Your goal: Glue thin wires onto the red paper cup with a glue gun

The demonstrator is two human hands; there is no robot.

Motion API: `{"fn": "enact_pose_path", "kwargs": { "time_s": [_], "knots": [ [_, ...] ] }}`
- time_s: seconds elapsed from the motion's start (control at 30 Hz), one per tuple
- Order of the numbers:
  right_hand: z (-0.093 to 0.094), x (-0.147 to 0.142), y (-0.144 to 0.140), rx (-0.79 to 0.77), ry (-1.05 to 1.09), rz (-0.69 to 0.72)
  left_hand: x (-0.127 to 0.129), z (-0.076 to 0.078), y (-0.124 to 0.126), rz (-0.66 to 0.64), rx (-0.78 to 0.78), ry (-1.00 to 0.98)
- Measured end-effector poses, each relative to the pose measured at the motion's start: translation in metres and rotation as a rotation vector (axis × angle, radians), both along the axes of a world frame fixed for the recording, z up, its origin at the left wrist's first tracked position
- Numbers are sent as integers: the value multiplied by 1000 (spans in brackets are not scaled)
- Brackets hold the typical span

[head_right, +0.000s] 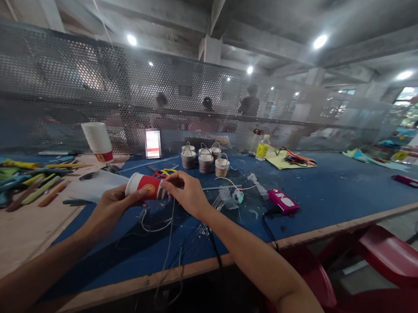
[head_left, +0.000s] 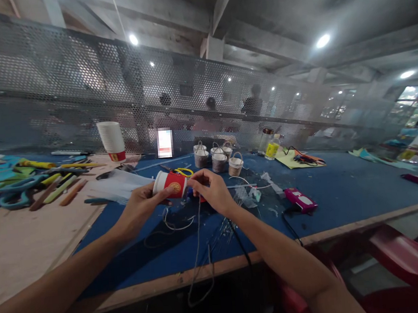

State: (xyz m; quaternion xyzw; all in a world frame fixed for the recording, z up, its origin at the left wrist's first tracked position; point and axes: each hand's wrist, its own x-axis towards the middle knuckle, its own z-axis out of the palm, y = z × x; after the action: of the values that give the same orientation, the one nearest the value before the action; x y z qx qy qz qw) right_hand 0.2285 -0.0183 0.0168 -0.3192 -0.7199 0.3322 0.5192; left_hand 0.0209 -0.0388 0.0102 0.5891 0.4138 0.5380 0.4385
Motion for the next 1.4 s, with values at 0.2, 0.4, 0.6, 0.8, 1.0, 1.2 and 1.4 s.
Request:
{"fn": "enact_pose_path", "kwargs": {
  "time_s": [0.2, 0.4, 0.6, 0.8, 1.0, 1.2, 1.4],
  "knots": [
    [3, -4, -15, 200, -181, 23, -3, -3, 3, 27, 45, -12],
    [12, 11, -12, 354, -441, -436, -5, -3, 4, 78, 28, -70],
    [4, 40, 7, -31, -1107, -510, -12, -6, 12, 107, 30, -153],
    [-17, 39, 21, -187, -1197, -410, -12, -5, 12, 113, 46, -224],
    [-25, 44, 32, -280, -765, -448, -12, 1, 6, 126, 47, -243],
    [-21, 45, 35, -278, -490, -412, -24, 4, 3, 169, 35, -278],
    [-18, 33, 23, -421, 60, -84, -36, -2, 2, 220, 13, -279]
  ]
}}
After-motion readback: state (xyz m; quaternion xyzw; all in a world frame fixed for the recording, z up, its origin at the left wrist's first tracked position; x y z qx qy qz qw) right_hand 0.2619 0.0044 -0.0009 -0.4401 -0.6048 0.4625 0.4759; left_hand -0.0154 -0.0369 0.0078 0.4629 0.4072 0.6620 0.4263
